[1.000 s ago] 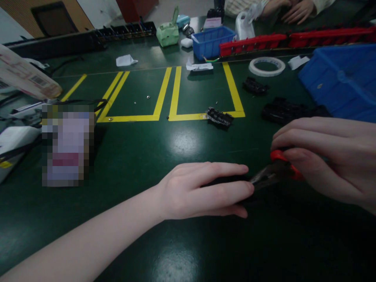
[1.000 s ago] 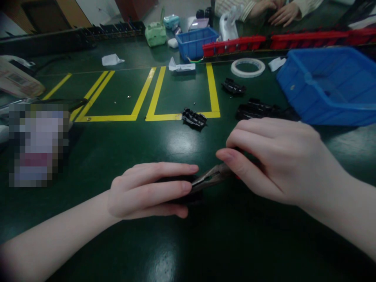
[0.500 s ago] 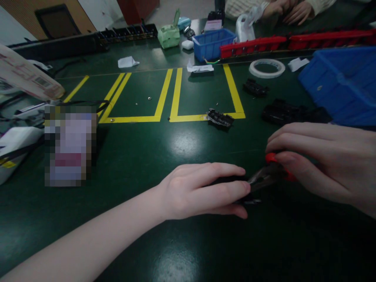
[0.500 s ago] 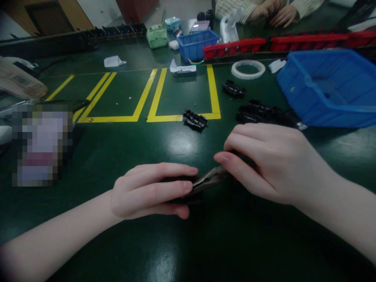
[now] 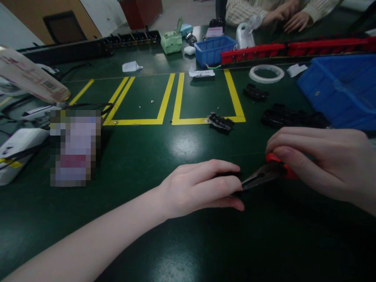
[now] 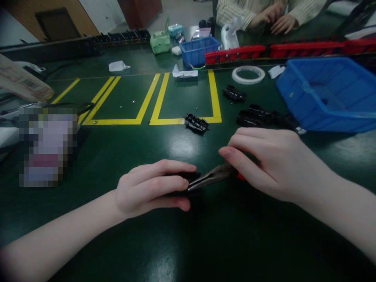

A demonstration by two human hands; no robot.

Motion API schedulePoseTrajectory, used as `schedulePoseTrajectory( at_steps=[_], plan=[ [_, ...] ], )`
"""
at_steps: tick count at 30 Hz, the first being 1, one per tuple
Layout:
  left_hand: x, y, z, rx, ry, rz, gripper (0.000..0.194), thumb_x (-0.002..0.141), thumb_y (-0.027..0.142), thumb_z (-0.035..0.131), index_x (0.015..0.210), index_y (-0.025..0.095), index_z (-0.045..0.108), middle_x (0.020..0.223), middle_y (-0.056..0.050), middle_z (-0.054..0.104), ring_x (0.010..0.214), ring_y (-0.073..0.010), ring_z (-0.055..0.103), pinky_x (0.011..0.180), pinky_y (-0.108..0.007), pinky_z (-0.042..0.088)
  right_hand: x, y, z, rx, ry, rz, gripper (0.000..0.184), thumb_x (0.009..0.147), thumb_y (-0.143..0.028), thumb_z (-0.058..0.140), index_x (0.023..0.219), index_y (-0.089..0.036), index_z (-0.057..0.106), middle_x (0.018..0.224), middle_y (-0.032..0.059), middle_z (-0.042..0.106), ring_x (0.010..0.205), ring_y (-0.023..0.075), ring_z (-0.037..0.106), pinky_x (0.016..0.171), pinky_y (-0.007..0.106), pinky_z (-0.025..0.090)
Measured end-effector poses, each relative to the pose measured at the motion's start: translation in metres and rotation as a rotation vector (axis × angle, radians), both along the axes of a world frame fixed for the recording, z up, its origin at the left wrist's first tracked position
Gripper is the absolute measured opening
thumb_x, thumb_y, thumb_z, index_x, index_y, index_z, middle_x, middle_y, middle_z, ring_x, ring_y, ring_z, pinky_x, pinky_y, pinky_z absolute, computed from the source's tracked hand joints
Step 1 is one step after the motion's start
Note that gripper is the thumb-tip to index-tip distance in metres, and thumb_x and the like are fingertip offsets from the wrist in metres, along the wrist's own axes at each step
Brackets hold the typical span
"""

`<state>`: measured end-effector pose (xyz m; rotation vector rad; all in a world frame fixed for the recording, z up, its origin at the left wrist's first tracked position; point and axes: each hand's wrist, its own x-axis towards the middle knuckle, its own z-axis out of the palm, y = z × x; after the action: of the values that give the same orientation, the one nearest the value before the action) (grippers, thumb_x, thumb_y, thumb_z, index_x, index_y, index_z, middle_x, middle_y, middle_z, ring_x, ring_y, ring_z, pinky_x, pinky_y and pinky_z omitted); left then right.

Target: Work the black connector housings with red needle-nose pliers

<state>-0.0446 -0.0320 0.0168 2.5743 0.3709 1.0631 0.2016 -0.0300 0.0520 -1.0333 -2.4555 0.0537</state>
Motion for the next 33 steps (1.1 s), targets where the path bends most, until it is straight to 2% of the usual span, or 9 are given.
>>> schedulePoseTrajectory(
  at_steps=[14,18,23,29,33],
  plan=[
    [-0.0007,0.0038,-0.0036,-0.055,-0.079,-0.011,0.026,0.089,0.026,0.064,0.103,0.006,0.058,0.104,-0.017,0.068,0.098,-0.0153,0.067,0.084,-0.022,0.057,-0.0016,-0.0032,-0.0020,-0.015,0.011,-0.044,0.034,0.098,-0.030,0.037,0.069,-0.022,0.054,0.059,-0.0020,0.057,0.049,0.0081,0.054,0.044,0.022,0.039],
    [0.0008,0.0050,-0.0053,-0.081,-0.106,-0.021,0.030,0.087,0.027,0.066,0.106,0.004,0.058,0.104,-0.018,0.068,0.099,-0.0165,0.067,0.085,-0.022,0.056,-0.0008,-0.0032,-0.0012,0.027,0.002,-0.054,0.032,0.097,-0.031,0.038,0.071,-0.023,0.054,0.061,-0.0009,0.059,0.052,0.0099,0.056,0.045,0.024,0.040],
    [0.0016,0.0058,-0.0072,-0.152,-0.118,-0.041,0.033,0.088,0.029,0.064,0.111,0.008,0.054,0.106,-0.014,0.068,0.102,-0.0155,0.066,0.087,-0.024,0.057,-0.0009,-0.0052,-0.0005,0.069,0.006,-0.086,0.030,0.097,-0.030,0.037,0.073,-0.023,0.055,0.067,0.0016,0.063,0.056,0.0127,0.059,0.046,0.026,0.042],
    [0.0014,0.0048,-0.0077,-0.157,-0.112,-0.074,0.034,0.087,0.026,0.066,0.110,0.004,0.054,0.108,-0.018,0.067,0.105,-0.0161,0.064,0.090,-0.023,0.055,-0.0037,-0.0075,-0.0050,0.085,0.007,-0.052,0.033,0.098,-0.027,0.035,0.072,-0.022,0.054,0.069,0.0033,0.063,0.056,0.0118,0.057,0.046,0.025,0.041],
    [0.0017,0.0051,-0.0086,-0.165,-0.108,-0.082,0.035,0.088,0.028,0.066,0.112,0.006,0.054,0.109,-0.017,0.067,0.105,-0.0158,0.065,0.089,-0.024,0.056,-0.0011,-0.0067,-0.0074,0.075,0.000,-0.043,0.032,0.097,-0.025,0.034,0.072,-0.021,0.053,0.069,0.0028,0.061,0.057,0.0116,0.056,0.047,0.025,0.040]
  ],
)
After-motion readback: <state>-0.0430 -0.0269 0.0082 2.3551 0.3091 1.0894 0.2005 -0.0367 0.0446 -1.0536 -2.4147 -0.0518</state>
